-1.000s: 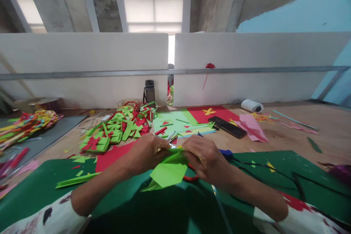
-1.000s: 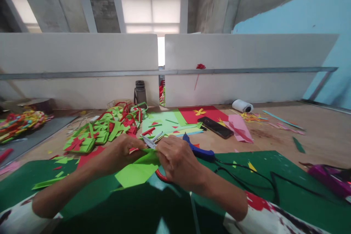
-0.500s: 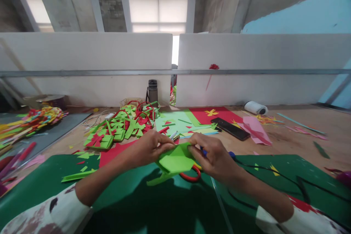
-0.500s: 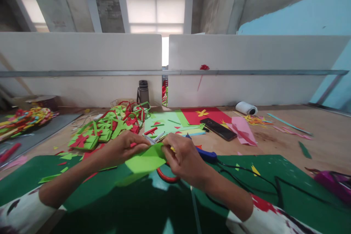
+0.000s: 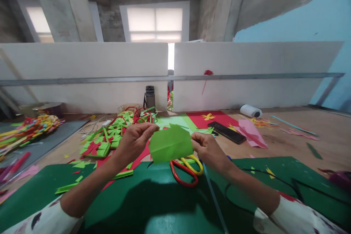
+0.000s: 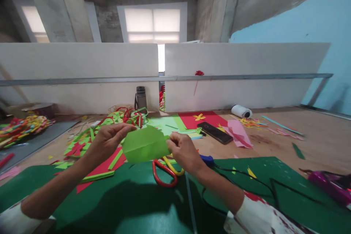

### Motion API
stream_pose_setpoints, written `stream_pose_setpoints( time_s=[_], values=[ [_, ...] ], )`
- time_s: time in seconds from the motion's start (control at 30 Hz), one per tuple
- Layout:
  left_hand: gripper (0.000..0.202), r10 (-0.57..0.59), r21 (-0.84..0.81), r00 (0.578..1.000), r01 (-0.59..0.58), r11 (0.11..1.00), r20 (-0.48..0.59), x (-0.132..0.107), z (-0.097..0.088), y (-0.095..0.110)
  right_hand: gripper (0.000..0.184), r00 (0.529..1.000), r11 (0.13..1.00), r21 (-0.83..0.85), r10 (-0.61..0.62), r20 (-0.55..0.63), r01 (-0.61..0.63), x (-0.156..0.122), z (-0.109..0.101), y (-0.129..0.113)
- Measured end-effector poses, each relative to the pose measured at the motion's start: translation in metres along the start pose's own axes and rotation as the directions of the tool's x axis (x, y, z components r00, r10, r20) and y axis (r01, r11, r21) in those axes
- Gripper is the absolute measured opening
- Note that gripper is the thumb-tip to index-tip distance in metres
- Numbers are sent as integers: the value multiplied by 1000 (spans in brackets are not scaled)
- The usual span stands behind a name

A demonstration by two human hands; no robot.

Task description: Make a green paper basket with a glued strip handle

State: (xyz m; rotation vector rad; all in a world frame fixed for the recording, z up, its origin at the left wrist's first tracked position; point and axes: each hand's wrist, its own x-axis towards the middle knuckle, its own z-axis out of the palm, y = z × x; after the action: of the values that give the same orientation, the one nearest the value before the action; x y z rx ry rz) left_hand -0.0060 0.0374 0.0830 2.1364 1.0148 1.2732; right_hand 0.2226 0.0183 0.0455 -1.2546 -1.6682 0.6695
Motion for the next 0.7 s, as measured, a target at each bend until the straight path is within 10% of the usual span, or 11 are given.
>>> stream_pose_setpoints(
  time_s=[0.13,0.37,0.7],
  values=[
    [36,-168,-195,983,152,969,-68,-5,4,-5,21,994,985,143,103,-29,-97,4,7,10],
    [25,-241,-419,957,287,862,160,-13,16,-10,26,984,949,265,177,3,-171,0,18,15],
    [41,-101,-729,898,408,550,428,1,-3,-33,44,953,962,115,-263,150,248,-30,15,-18]
  ],
)
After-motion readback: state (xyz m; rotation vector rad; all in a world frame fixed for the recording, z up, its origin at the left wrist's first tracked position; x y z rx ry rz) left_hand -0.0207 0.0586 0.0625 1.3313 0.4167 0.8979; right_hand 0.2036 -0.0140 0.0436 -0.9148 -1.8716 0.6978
